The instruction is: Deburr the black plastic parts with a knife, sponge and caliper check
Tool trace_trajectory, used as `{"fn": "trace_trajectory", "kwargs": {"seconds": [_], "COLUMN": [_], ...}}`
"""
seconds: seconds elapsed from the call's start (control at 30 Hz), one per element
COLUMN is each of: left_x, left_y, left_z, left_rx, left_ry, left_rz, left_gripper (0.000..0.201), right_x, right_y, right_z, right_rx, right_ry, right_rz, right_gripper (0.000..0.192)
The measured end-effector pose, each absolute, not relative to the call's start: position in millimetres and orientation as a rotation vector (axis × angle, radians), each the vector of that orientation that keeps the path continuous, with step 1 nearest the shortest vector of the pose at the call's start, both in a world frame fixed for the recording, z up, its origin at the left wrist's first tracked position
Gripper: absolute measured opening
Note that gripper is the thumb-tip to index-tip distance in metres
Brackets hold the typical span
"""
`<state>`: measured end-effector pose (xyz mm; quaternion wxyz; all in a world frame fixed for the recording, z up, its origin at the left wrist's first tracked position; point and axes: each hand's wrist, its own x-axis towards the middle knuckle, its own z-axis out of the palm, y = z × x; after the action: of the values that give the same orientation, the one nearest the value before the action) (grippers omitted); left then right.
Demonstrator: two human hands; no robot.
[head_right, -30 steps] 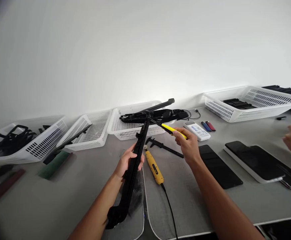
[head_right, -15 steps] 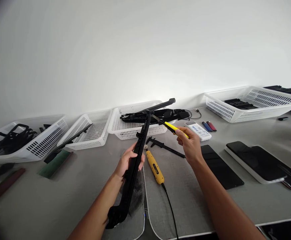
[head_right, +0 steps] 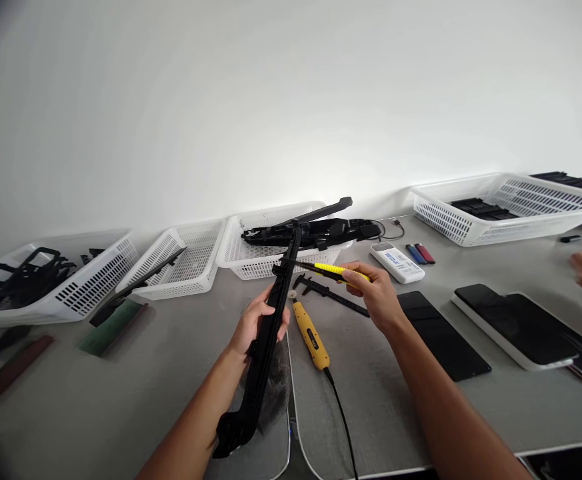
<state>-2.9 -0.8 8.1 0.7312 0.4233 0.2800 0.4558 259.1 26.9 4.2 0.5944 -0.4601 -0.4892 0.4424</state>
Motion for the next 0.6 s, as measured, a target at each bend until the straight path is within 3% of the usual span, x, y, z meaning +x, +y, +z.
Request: {"fn": "trace_trajectory", "kwargs": {"seconds": [0.6], "left_x": [-5.2], "left_y": [-0.6], "left_z": [3.9], "left_rx": [0.934], "left_ry": [0.594], "left_rz": [1.002], "left_gripper": [0.050], "right_x": [258.3], "right_y": [26.2], "right_z": [5.3], "right_rx": [-1.076], "right_ry": [-1.161], "right_rz": [1.035], "right_gripper": [0.037]}}
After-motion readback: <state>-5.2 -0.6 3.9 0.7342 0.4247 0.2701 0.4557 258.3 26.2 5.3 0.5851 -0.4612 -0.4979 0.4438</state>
